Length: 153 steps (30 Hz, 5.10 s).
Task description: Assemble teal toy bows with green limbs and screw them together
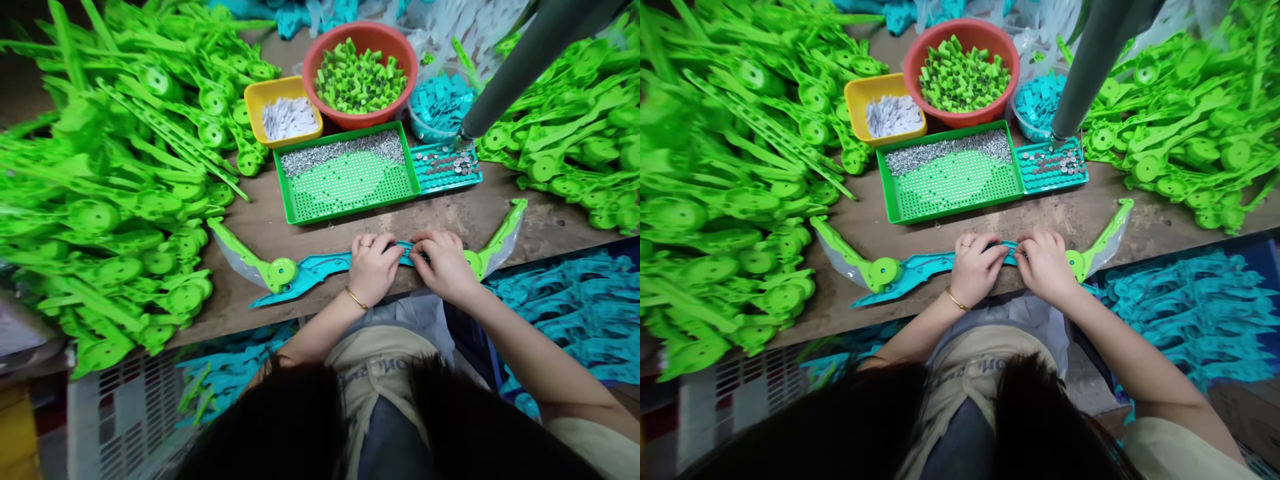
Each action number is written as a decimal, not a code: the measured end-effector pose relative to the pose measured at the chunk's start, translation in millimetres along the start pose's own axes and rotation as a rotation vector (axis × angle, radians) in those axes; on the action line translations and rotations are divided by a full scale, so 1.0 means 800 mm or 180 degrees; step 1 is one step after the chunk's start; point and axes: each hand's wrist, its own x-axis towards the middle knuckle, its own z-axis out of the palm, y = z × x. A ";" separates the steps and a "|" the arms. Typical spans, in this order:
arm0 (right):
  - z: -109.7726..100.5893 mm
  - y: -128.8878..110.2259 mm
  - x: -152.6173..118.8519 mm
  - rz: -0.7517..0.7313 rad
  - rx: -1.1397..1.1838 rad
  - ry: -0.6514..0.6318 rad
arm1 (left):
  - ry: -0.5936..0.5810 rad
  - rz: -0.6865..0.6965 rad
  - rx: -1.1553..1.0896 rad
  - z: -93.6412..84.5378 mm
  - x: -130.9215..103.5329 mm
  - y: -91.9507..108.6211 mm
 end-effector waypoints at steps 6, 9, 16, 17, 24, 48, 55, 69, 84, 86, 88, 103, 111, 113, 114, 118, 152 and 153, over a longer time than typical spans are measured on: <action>0.003 -0.001 0.004 0.0042 -0.0155 -0.0078 | 0.0062 0.0062 0.0008 0.001 -0.001 -0.002; 0.004 -0.005 0.004 0.0031 -0.0303 -0.0016 | -0.0008 0.0042 -0.0056 0.000 -0.002 -0.003; 0.008 -0.017 0.000 0.0168 -0.0641 0.0108 | -0.0031 0.0158 0.0002 -0.001 -0.004 -0.004; 0.008 -0.018 0.001 0.0190 -0.0638 0.0118 | -0.0075 0.0161 0.0023 -0.001 -0.003 -0.004; 0.006 -0.027 0.008 0.0395 -0.0875 -0.0167 | -0.0313 0.0082 0.0143 -0.003 0.000 0.001; -0.005 -0.045 0.006 0.0704 -0.0903 -0.0023 | -0.0020 0.0367 0.0854 0.001 0.004 0.016; -0.002 -0.028 -0.004 0.0495 -0.0446 0.0004 | 0.0091 0.0384 0.0759 0.009 0.003 0.009; 0.011 -0.008 -0.001 0.0343 -0.0031 0.0186 | 0.0163 0.0246 0.0529 0.014 0.000 0.004; 0.016 -0.005 -0.004 0.0119 0.0326 0.0468 | 0.0399 0.0238 0.0350 0.016 -0.003 0.000; 0.016 -0.006 -0.005 0.0085 0.0355 0.0484 | 0.0400 0.0238 0.0315 0.017 -0.004 -0.001; 0.017 -0.007 -0.006 0.0089 0.0371 0.0493 | 0.0413 0.0242 0.0285 0.016 -0.004 -0.001; 0.014 -0.003 -0.005 -0.0016 0.0245 0.0528 | 0.0880 0.0389 0.0031 0.003 -0.002 0.002; -0.001 -0.004 0.006 0.0199 0.0640 0.0103 | 0.0799 0.0406 -0.0045 0.001 -0.008 -0.001; -0.003 -0.002 0.007 0.0205 0.0681 0.0032 | 0.0660 0.0457 -0.0053 0.002 -0.009 -0.003; -0.004 0.000 0.008 0.0192 0.0669 -0.0008 | 0.0614 0.0473 -0.0047 0.003 -0.009 -0.003; -0.006 0.002 0.009 0.0159 0.0534 -0.0095 | 0.0610 0.0473 0.0027 0.002 -0.007 -0.002; -0.014 0.000 -0.017 0.0466 0.0355 0.0387 | 0.0522 0.0070 -0.0166 -0.040 -0.029 -0.018; -0.011 -0.003 -0.014 0.0393 0.0365 0.0348 | 0.0485 0.0092 -0.0179 -0.037 -0.027 -0.016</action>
